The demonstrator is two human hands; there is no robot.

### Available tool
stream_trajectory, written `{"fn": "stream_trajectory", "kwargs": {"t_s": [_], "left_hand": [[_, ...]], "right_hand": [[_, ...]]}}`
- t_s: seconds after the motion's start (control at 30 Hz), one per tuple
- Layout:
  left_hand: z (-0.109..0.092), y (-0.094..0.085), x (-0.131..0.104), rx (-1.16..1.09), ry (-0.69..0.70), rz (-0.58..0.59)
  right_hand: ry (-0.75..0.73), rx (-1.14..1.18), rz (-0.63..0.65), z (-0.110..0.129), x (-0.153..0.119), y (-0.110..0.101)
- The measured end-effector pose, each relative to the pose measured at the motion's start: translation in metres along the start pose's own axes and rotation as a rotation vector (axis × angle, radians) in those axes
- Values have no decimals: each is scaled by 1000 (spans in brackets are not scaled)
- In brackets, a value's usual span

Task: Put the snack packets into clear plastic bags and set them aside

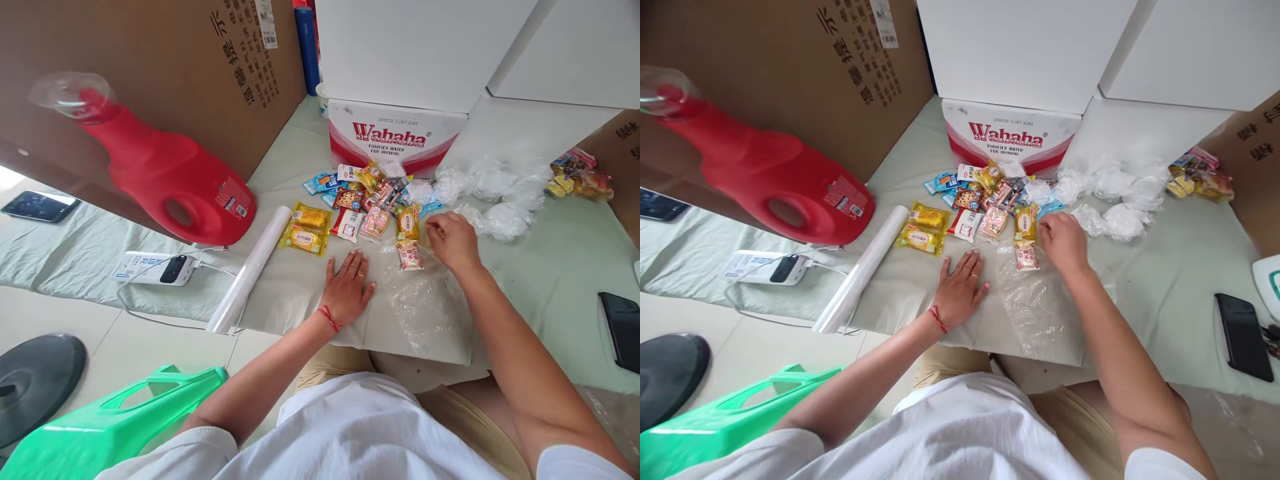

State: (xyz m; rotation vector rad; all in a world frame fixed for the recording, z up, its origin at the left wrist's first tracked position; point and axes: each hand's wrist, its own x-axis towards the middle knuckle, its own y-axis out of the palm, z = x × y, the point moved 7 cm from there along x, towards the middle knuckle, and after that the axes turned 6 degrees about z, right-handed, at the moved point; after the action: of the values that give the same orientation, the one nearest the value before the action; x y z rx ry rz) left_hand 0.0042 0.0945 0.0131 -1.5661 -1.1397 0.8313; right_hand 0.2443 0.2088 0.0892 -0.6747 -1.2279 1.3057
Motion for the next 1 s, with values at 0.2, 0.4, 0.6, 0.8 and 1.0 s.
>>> {"fn": "stream_trajectory", "kwargs": {"t_s": [0.2, 0.4, 0.6, 0.8, 1.0], "left_hand": [[-19, -33, 2, -147, 261, -188], [-53, -1, 32, -102, 387, 117], [-33, -2, -31, -28, 243, 146], [-14, -41, -114, -19, 265, 59], [-45, -93, -110, -105, 390, -57]], "right_hand": [[57, -4, 4, 24, 53, 15], [40, -19, -280, 22, -36, -53], [57, -31, 32, 26, -188, -8], [194, 134, 60, -2, -231, 2], [99, 222, 32, -27, -168, -1]]}}
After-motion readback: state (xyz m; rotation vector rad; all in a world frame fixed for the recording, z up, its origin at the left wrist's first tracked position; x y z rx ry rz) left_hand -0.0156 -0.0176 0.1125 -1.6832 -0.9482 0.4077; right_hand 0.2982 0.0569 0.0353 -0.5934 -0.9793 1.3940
